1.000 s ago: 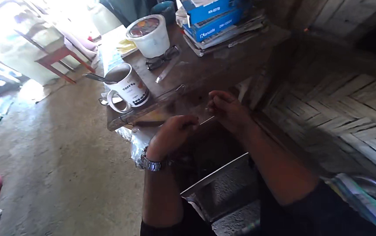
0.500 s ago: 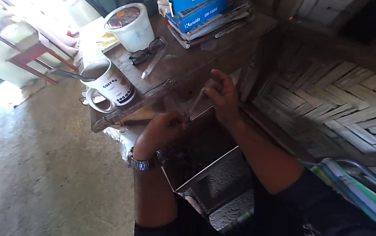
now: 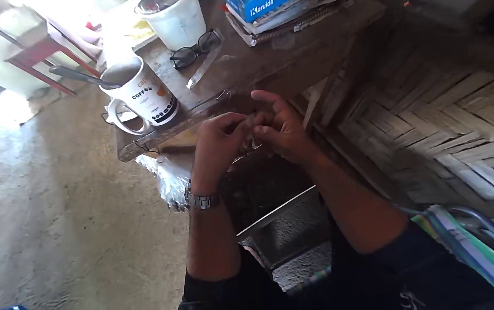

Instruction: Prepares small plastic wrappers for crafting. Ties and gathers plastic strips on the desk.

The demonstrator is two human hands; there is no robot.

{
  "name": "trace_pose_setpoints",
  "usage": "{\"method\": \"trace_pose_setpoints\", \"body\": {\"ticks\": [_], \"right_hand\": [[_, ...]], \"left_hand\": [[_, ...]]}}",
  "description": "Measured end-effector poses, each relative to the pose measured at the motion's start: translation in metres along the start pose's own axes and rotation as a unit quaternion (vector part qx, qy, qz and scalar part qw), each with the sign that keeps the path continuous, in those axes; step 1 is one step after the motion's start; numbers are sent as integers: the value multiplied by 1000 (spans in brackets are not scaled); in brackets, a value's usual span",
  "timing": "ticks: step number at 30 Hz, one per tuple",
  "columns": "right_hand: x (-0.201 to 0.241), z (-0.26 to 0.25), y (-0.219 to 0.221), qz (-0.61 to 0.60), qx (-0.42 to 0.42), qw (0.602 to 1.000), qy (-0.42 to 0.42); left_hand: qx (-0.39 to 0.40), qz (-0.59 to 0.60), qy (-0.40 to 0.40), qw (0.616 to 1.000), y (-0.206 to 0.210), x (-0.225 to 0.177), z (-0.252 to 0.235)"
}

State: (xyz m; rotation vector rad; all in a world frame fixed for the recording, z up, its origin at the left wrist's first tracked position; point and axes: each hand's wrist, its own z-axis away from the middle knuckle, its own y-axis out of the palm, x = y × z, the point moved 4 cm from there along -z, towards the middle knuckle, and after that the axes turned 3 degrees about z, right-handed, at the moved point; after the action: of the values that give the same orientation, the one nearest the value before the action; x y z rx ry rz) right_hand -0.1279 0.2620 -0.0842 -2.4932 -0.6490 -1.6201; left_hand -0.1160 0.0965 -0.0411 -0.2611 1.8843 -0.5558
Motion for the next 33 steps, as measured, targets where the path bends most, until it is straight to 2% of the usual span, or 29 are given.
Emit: {"method": "trace_pose_setpoints", "body": {"ticks": [8,15,26,33], "right_hand": [[-4,-12,4,38,-79,996,0],[-16,-24,11,25,-116,993,0],[-29,-24,10,36,-145,988,51],[-38,-24,13,32,-143,986,83]], "left_hand": [[-101,68,3,993,-12,11,-13],[-144,79,-32,986,-21,11,-21],[-175,-124,-80,973,-24,8,-19],[-191,-179,-128,957,-24,7,-16]]}}
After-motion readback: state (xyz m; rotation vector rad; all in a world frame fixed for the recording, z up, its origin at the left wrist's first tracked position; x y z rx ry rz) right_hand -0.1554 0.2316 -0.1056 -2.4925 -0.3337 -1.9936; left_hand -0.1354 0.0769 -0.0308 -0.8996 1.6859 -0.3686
